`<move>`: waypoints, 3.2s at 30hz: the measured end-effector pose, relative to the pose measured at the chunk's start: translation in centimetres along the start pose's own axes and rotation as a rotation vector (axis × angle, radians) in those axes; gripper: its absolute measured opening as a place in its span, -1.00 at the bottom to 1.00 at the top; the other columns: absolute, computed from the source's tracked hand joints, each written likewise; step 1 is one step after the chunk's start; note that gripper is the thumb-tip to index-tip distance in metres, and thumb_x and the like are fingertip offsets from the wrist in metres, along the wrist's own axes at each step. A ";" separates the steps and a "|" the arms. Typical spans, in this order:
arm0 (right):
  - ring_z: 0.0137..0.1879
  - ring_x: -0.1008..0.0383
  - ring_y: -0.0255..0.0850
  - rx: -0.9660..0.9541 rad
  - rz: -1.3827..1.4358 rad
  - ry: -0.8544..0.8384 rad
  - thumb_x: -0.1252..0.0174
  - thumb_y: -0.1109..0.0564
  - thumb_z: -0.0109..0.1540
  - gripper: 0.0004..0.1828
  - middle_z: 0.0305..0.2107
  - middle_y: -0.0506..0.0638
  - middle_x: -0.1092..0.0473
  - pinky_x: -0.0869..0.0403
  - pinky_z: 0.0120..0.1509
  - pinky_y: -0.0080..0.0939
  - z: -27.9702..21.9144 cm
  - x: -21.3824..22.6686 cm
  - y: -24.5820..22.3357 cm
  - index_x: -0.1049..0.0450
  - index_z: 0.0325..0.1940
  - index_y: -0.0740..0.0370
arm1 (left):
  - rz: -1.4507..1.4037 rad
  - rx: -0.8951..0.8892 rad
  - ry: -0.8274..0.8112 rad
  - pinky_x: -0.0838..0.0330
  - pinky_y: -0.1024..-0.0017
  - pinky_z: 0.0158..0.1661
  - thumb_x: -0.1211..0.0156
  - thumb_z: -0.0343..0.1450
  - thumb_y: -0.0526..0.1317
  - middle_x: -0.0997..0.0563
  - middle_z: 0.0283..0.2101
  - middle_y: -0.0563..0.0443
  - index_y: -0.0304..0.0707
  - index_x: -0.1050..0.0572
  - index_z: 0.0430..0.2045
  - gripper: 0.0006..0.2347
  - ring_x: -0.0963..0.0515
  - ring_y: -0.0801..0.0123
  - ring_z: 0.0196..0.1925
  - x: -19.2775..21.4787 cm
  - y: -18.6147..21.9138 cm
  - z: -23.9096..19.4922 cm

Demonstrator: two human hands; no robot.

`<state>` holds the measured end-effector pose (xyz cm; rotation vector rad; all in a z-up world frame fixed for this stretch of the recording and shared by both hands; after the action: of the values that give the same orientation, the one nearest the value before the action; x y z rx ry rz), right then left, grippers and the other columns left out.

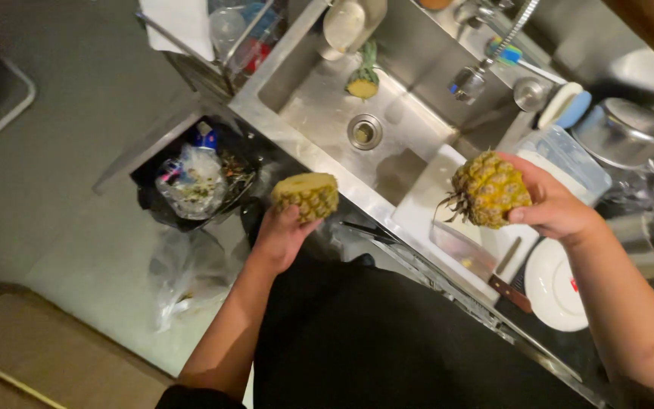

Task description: Cutting a whole pineapple into pieces on a cutting board using a knife.

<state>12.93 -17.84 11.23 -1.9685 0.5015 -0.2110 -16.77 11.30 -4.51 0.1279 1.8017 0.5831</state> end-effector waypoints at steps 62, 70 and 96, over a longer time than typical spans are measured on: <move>-0.35 -0.57 0.18 -0.564 -0.260 0.864 -0.01 -0.09 0.30 -0.50 -0.51 0.23 -0.51 -0.48 -0.17 0.13 -15.4 -6.6 12.9 -0.26 0.24 0.20 | 0.991 1.268 0.047 -0.30 0.43 -0.39 0.35 0.42 0.34 -0.62 -0.09 -0.08 -0.05 -0.48 0.06 -0.38 -0.53 0.29 -0.28 -15.8 -19.3 15.4; -0.12 -0.53 0.30 -0.258 -0.397 0.943 -0.04 0.00 0.31 -0.60 -0.24 0.33 -0.53 -0.48 -0.05 0.20 -11.3 -8.6 13.6 -0.40 0.17 0.24 | 1.295 0.821 -0.004 -0.63 0.21 -0.30 -0.04 0.37 0.19 -0.54 0.03 -0.23 -0.25 -0.20 0.27 -0.35 -0.71 0.01 -0.26 -21.2 -17.6 13.7; -0.38 -0.53 0.34 -0.390 -0.486 0.732 0.05 0.00 0.38 -0.63 -0.56 0.41 -0.45 -0.45 -0.29 0.29 -9.4 -9.3 12.4 -0.24 -0.26 0.41 | 1.928 0.066 -0.516 -0.29 0.10 0.25 -0.64 0.00 -0.22 -0.37 0.24 -0.33 -0.40 -0.17 0.25 -0.08 -0.38 -0.16 0.28 -21.6 -18.0 12.8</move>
<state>-1.96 -26.05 4.91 -2.3427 0.5375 -1.2487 5.55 -8.31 3.71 1.9489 0.6811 1.5418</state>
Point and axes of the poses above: each hand's wrist, its own z-axis towards the middle knuckle, its own x-axis out of the back of the hand, y = z × x, the point moved 3 cm from there along z, towards the middle knuckle
